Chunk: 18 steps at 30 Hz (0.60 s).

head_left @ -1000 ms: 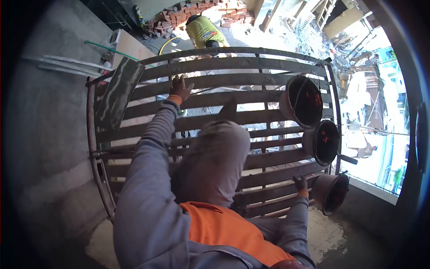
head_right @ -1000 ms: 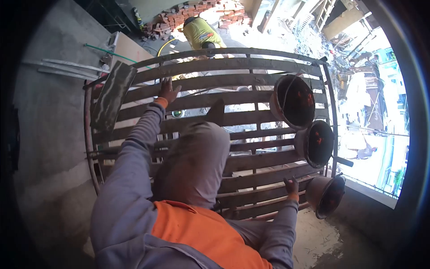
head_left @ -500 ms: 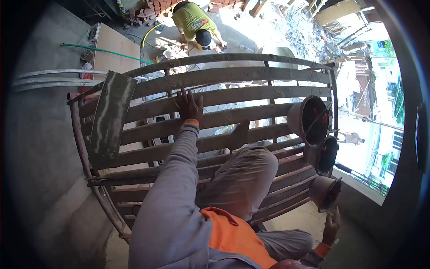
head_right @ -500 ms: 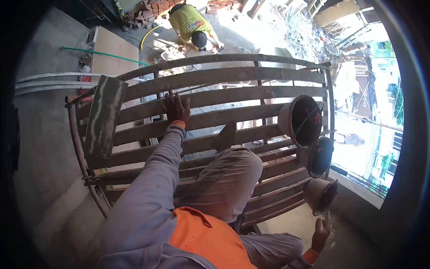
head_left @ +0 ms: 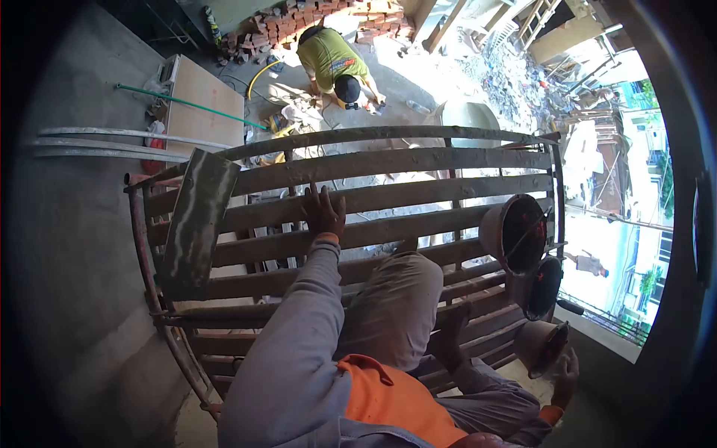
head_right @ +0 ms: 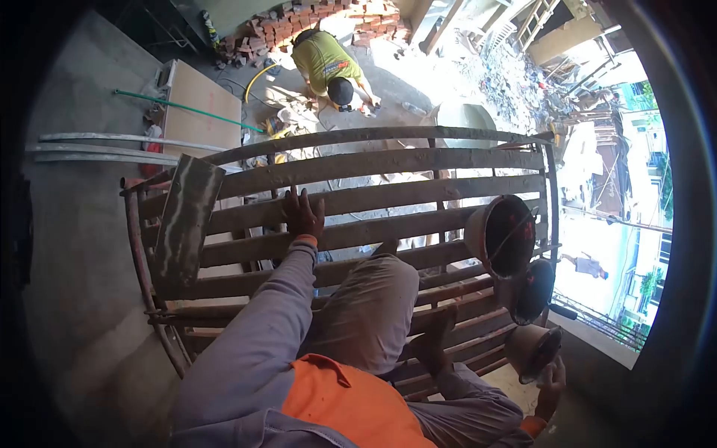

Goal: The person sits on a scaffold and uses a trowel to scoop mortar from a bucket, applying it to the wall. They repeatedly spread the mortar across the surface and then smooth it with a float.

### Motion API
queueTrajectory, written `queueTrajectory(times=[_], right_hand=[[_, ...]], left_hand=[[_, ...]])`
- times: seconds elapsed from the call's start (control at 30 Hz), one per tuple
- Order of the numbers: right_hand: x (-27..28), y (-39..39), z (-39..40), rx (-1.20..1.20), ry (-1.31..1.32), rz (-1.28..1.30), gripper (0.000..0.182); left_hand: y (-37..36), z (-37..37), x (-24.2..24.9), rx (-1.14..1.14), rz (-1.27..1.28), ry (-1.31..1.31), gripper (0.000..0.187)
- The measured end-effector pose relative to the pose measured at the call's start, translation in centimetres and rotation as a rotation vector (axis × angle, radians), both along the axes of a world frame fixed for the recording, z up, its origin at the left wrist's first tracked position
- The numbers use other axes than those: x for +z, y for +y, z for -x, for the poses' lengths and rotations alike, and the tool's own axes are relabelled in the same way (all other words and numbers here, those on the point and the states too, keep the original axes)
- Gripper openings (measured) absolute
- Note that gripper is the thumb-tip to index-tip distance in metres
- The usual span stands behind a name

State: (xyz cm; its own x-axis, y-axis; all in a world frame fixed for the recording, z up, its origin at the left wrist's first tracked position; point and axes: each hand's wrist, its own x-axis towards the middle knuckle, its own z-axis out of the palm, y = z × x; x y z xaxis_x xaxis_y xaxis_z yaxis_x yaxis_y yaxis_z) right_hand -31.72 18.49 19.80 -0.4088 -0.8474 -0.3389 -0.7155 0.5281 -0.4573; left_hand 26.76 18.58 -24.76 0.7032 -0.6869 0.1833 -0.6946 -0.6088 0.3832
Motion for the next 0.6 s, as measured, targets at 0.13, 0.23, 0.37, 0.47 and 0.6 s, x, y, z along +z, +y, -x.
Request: queueTrajectory(times=[0.13, 0.23, 0.37, 0.47, 0.6], right_hand=[[-2.2, -2.0, 2.9, 0.162, 0.002, -0.009, 0.046], [-1.9, -2.7, 3.1, 0.132, -0.037, -0.012, 0.053], [-2.0, -4.0, 2.8, 0.145, -0.055, -0.056, 0.047], [-2.2, -4.6, 2.3, 0.153, -0.071, -0.068, 0.049], [-2.2, -5.0, 1.8, 0.13, -0.098, -0.055, 0.049]], left_hand=[[0.0, 0.1, 0.2, -0.005, 0.017, -0.017, 0.055], [-0.1, 0.2, 0.3, 0.008, 0.003, -0.021, 0.054], [-0.1, 0.3, -0.1, 0.011, -0.025, -0.022, 0.056], [0.0, 0.2, -0.5, -0.001, -0.005, -0.026, 0.057], [0.0, 0.3, 0.4, -0.003, -0.035, -0.047, 0.056]])
